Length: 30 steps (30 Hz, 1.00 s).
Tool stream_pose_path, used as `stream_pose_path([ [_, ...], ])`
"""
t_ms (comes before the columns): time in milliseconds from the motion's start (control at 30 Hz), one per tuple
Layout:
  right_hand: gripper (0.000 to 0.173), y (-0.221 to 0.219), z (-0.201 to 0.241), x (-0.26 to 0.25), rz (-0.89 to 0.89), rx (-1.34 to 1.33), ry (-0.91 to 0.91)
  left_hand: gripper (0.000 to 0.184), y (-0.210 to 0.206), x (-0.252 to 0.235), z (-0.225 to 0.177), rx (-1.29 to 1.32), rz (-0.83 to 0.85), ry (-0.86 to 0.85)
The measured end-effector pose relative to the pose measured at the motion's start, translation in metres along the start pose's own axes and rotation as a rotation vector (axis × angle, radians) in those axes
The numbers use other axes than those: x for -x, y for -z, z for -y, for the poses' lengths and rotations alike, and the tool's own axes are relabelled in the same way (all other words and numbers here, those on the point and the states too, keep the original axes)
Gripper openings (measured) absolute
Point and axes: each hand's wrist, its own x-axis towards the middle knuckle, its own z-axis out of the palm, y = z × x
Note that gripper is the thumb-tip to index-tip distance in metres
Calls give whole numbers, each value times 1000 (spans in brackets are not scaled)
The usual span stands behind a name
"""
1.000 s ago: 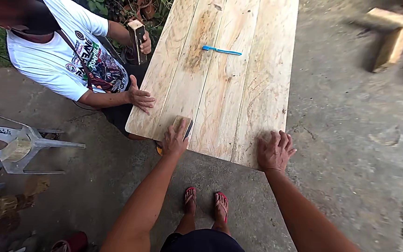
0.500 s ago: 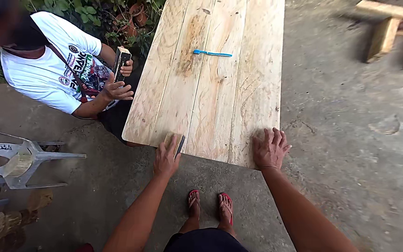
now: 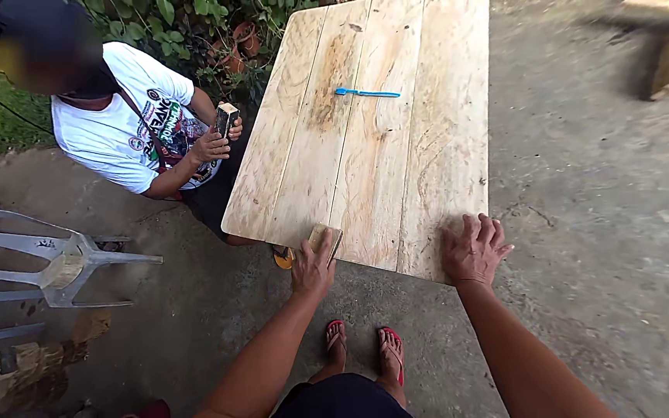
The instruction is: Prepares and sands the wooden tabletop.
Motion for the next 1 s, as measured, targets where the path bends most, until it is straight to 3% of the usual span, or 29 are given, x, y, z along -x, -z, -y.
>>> stream_pose_path([
  [200,59,-1,-3,2,-18,24,-7,78,23,-50,-26,17,53,19],
  [433,61,3,-4,6,-42,1,-10,69,-12,11,66,45,-128,-106],
  [533,60,2,-2,5,-19,12,-19,70,18,-13,48,41,23,-12],
  [633,60,-1,-4,3,-59,14,-16,76,29,-50,33,67,6,24],
  [700,61,0,-7,4,-70,16,-13,77,18,-43,47,66,-32,12],
  [833,61,-3,-3,-2,-71,18,-11,71,-13,-11,116,93,-257,-34],
  [933,60,-5,-8,2,-83,38,-20,72,0,-17,116,66,-143,15],
  [1000,60,-4,-6,4,-77,40,1,75,10,-24,113,190,-85,105],
])
